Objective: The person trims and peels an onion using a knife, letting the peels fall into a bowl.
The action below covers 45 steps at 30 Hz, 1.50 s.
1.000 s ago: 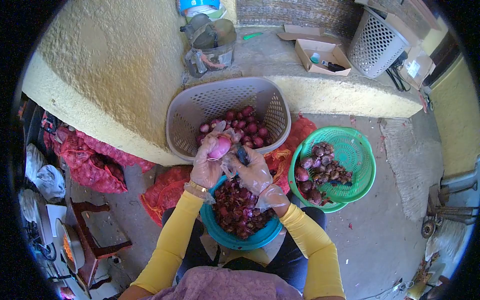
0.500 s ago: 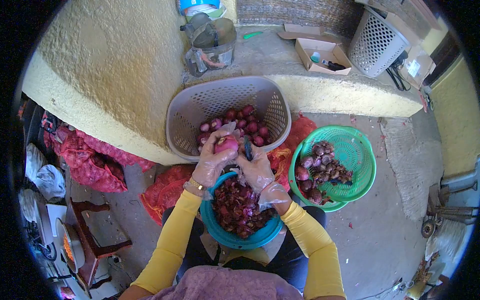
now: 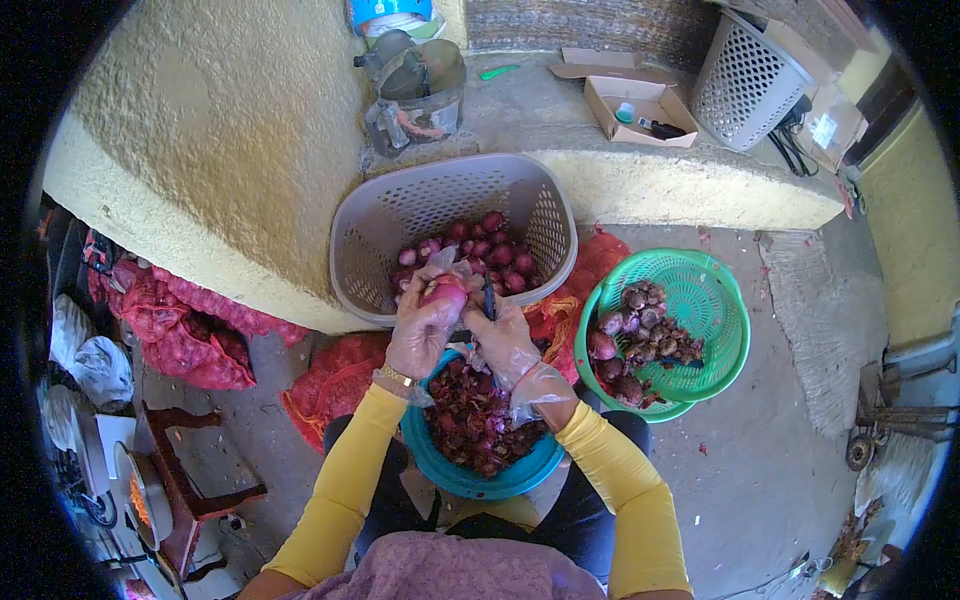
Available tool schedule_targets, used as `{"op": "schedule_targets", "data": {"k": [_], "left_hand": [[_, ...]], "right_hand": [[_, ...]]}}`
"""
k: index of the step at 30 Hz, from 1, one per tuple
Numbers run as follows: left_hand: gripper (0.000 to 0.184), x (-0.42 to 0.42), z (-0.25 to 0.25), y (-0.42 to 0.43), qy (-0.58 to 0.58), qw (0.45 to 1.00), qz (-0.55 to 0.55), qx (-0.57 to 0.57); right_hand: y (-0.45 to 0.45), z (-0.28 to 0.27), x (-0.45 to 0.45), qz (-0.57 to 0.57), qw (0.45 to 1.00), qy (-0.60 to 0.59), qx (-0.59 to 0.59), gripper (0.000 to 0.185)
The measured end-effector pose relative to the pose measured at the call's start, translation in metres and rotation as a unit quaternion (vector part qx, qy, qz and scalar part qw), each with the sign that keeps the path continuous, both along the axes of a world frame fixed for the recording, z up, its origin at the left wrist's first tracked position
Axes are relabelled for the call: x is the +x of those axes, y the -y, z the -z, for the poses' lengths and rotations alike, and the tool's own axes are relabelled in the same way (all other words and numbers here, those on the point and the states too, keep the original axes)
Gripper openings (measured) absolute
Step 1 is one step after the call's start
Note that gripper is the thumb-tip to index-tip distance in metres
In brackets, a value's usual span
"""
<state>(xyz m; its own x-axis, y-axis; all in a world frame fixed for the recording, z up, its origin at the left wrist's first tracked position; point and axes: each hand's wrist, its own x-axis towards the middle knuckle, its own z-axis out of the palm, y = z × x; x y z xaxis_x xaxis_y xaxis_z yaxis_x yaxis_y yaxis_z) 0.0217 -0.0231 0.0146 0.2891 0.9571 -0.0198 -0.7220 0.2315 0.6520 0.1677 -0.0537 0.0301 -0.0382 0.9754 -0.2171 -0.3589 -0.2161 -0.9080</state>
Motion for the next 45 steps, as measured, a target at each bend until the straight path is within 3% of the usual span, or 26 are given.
{"op": "schedule_targets", "data": {"k": [2,5,8,10,13,17,19,21,24,26,27,30,31,33,36,40,42,45], "left_hand": [[0.05,0.003,-0.002,0.001,0.034,0.999,0.004,-0.001],[0.044,0.006,-0.006,0.0,0.087,0.995,0.02,-0.046],[0.041,0.0,-0.002,-0.007,-0.008,0.998,0.051,-0.041],[0.038,-0.001,-0.004,-0.008,-0.138,0.988,0.063,0.035],[0.038,0.003,0.006,-0.007,-0.204,0.97,0.018,0.129],[0.034,0.001,0.007,-0.005,-0.232,0.962,-0.008,0.147],[0.045,-0.001,-0.008,-0.009,-0.114,0.991,-0.05,0.056],[0.054,-0.01,-0.019,-0.014,-0.078,0.995,-0.059,0.019],[0.06,-0.019,-0.019,-0.016,-0.027,0.998,-0.041,-0.026],[0.063,-0.023,-0.019,-0.019,0.0,0.999,-0.023,-0.044],[0.066,-0.024,-0.018,-0.019,0.024,0.999,-0.012,-0.043],[0.069,-0.024,-0.012,-0.025,0.049,0.997,-0.012,-0.066],[0.07,-0.024,-0.011,-0.026,0.05,0.995,-0.022,-0.089],[0.068,-0.025,-0.01,-0.026,0.079,0.992,-0.006,-0.094],[0.066,-0.028,-0.006,-0.028,0.13,0.988,0.02,-0.085],[0.061,-0.031,-0.003,-0.029,0.189,0.978,0.017,-0.091],[0.058,-0.028,-0.004,-0.027,0.179,0.979,0.001,-0.097],[0.053,-0.023,-0.011,-0.023,0.175,0.978,-0.011,-0.112]], "right_hand": [[-0.001,-0.001,0.001,-0.007,1.0,-0.015,-0.024,0.014],[-0.003,0.005,0.001,0.023,0.998,0.035,0.05,0.012],[-0.005,-0.002,0.013,-0.009,0.994,0.101,0.027,0.007],[-0.007,-0.005,0.016,-0.001,0.993,0.108,0.048,0.005],[-0.001,-0.023,0.016,-0.028,0.996,0.088,0.016,0.004],[-0.003,-0.012,0.014,-0.064,0.997,0.047,0.005,0.006],[-0.002,-0.013,0.017,-0.058,0.996,0.068,-0.004,0.005],[-0.002,-0.02,0.021,-0.054,0.994,0.091,-0.01,0.005],[0.001,-0.03,0.027,-0.133,0.976,0.169,0.034,0.013],[0.0,-0.026,0.03,-0.228,0.939,0.228,0.121,0.024],[0.0,-0.021,0.03,-0.228,0.927,0.256,0.151,0.038],[0.0,-0.021,0.028,-0.211,0.883,0.346,0.238,0.049],[0.0,-0.026,0.027,-0.213,0.883,0.345,0.238,0.049],[0.001,-0.04,0.028,-0.303,0.888,0.324,0.12,0.041],[0.003,-0.026,0.03,-0.299,0.86,0.366,0.195,0.038],[-0.004,-0.018,0.037,-0.364,0.871,0.299,0.138,0.033],[-0.003,-0.02,0.033,-0.282,0.94,0.166,0.101,0.029],[-0.002,-0.033,0.03,-0.21,0.952,0.215,0.065,0.027]]}}
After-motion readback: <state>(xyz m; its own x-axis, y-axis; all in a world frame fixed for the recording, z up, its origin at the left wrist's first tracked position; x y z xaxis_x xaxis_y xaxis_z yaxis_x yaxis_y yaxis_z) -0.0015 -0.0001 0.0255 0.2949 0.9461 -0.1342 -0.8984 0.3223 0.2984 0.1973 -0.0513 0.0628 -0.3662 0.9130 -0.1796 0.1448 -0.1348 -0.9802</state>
